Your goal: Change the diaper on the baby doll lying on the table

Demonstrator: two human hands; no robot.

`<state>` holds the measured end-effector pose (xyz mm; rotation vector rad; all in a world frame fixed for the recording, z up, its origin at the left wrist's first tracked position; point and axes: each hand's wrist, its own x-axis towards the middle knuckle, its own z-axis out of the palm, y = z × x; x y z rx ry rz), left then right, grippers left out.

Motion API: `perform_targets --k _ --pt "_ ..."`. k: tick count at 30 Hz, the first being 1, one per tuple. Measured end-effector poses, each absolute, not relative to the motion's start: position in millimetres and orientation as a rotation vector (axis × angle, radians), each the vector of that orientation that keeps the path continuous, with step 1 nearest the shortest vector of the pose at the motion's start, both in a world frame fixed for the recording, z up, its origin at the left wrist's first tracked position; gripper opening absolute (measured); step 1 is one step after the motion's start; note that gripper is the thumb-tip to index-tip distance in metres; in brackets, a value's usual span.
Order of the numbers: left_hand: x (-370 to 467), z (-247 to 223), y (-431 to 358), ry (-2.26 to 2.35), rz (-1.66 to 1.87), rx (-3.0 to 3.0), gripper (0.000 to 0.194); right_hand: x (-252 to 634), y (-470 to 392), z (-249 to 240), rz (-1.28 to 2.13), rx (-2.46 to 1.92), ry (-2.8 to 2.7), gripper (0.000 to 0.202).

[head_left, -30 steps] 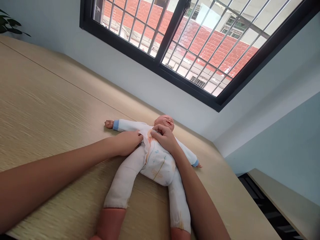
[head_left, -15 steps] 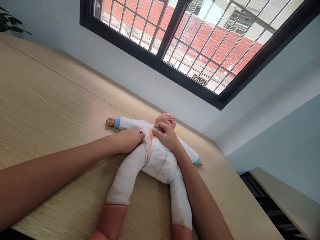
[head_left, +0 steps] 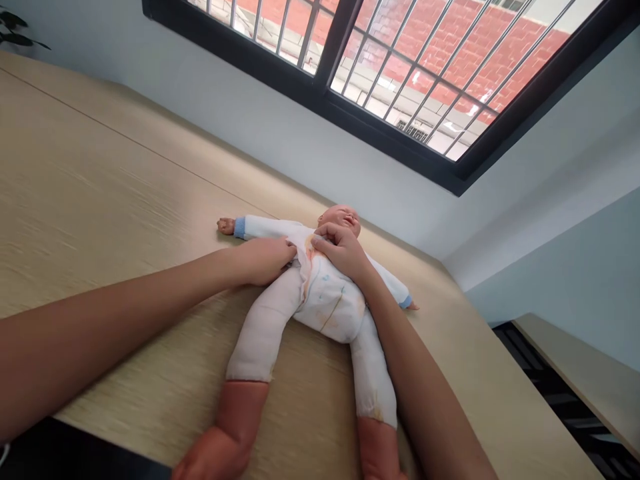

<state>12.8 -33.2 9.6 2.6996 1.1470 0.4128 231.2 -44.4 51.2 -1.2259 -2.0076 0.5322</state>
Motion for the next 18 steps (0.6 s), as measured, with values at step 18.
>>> perform_targets --k 18 --pt "25 44 -62 0.823 1.02 2.543 0.024 230 -45 53 0.426 -1.161 -1.937 0.013"
